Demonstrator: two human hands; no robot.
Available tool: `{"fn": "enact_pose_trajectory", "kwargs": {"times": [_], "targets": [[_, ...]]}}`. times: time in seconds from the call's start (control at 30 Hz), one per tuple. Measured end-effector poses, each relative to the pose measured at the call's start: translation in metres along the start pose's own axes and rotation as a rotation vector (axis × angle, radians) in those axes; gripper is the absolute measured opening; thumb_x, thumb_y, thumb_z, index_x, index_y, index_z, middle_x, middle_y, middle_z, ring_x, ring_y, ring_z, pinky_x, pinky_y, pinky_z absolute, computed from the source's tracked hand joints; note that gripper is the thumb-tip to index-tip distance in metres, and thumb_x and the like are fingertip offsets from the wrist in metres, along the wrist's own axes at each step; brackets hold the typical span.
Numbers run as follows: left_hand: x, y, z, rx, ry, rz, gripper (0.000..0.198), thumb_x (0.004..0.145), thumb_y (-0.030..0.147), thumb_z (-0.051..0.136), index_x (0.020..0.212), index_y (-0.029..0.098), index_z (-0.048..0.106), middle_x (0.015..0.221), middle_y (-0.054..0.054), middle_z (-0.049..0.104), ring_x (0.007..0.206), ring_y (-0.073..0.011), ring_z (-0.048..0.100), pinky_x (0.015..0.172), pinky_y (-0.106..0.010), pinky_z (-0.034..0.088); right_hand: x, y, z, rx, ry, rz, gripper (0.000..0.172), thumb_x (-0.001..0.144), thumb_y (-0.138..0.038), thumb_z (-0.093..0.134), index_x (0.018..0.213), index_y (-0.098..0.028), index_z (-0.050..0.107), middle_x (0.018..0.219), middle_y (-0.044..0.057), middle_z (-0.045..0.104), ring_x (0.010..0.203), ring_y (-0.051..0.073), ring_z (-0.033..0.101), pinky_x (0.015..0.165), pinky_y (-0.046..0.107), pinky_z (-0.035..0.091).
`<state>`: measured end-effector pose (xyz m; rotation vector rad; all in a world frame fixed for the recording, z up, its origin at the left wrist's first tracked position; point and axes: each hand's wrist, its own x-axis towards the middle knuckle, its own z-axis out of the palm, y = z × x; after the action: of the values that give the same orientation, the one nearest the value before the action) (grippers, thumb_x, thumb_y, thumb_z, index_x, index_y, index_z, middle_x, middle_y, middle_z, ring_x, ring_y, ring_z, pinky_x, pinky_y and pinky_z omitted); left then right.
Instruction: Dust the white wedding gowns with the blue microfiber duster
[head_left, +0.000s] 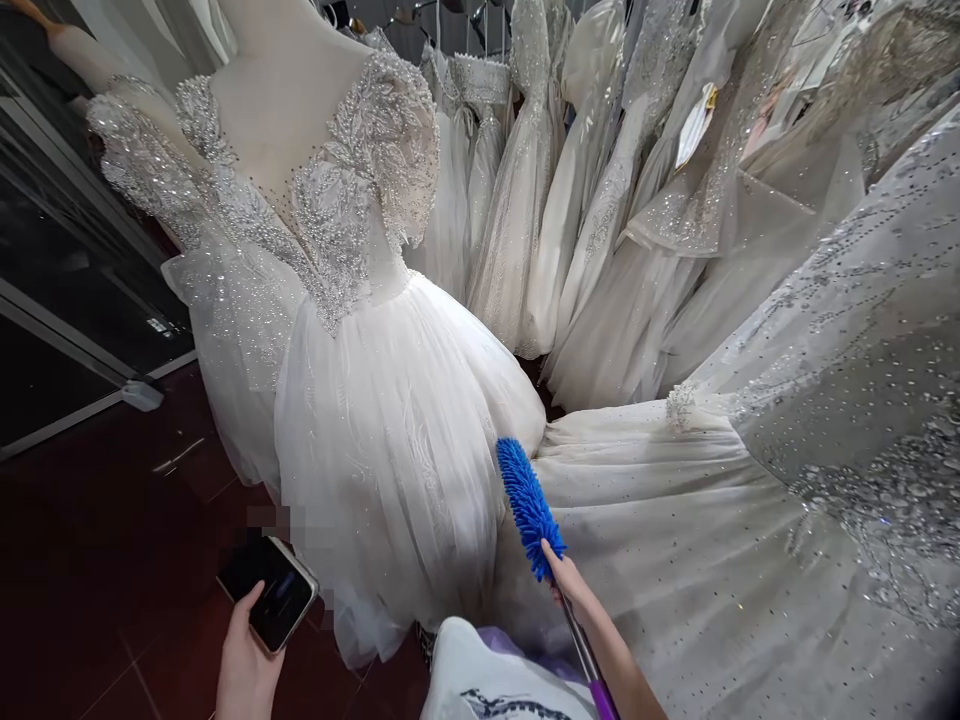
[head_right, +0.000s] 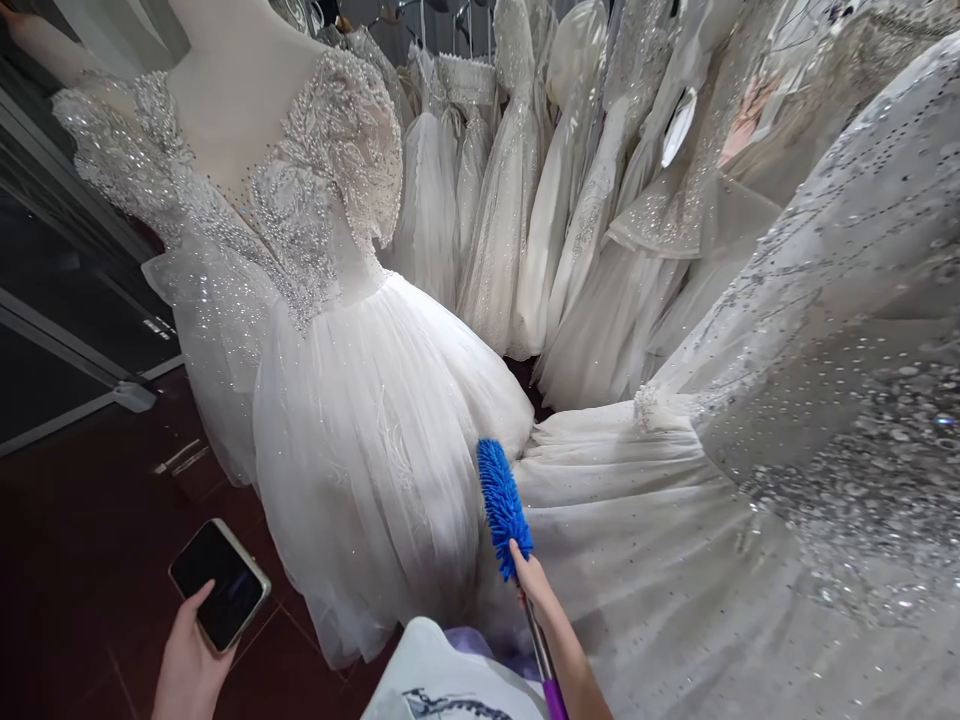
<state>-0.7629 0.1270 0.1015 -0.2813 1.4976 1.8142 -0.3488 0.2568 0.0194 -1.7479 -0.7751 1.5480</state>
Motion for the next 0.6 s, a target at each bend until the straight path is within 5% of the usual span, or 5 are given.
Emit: {"fn": "enact_pose_trajectory", "kwargs": {"times": [0.23, 0.33, 0.47, 0.6], "targets": [[0.003, -0.008, -0.004, 0.05, -0.049, 0.039, 0.059, 0.065, 0.007, 0.076, 0.117, 0.033, 0.066, 0.101, 0.004, 0.067, 0.088, -0.0128, 0.063, 0.071, -0.021, 0.052, -0.034, -0.057, -0.017, 0.086, 0.053, -0.041, 0.055, 0.073, -0.064, 0.071, 0.056, -0.022, 0.041, 0.039, -0.007, 0.04, 0.03, 0.004, 0.03, 0.028, 0.017, 0.022], [-0.005, -0.005, 0.001, 0.043, -0.013, -0.005, 0.048, 0.075, 0.024, 0.074, 0.121, 0.033, 0.064, 0.103, 0.003, 0.068, 0.085, -0.0142, 0.062, 0.073, -0.025, 0.053, -0.051, -0.082, -0.038, 0.095, 0.074, -0.081, 0.058, 0.075, -0.07, 0.064, 0.052, -0.022, 0.04, 0.037, -0.007, 0.036, 0.03, 0.004, 0.028, 0.03, 0.019, 0.022], [-0.026, 0.003, 0.008, -0.12, 0.031, -0.071, 0.045, 0.089, 0.058, 0.049, 0.117, 0.028, 0.067, 0.095, 0.0, 0.068, 0.079, -0.0141, 0.06, 0.064, -0.024, 0.05, -0.072, -0.111, -0.073, 0.016, 0.181, -0.198, 0.063, 0.075, -0.079, 0.055, 0.048, -0.024, 0.039, 0.03, -0.005, 0.031, 0.028, 0.008, 0.028, 0.031, 0.024, 0.023], [-0.039, 0.009, 0.018, -0.155, -0.013, -0.079, 0.045, 0.091, 0.057, 0.047, 0.118, 0.028, 0.067, 0.098, 0.001, 0.068, 0.083, -0.0144, 0.061, 0.068, -0.024, 0.05, -0.074, -0.13, -0.096, -0.05, 0.314, -0.394, 0.062, 0.073, -0.079, 0.057, 0.049, -0.025, 0.039, 0.03, -0.002, 0.037, 0.029, 0.01, 0.033, 0.033, 0.027, 0.025]]}}
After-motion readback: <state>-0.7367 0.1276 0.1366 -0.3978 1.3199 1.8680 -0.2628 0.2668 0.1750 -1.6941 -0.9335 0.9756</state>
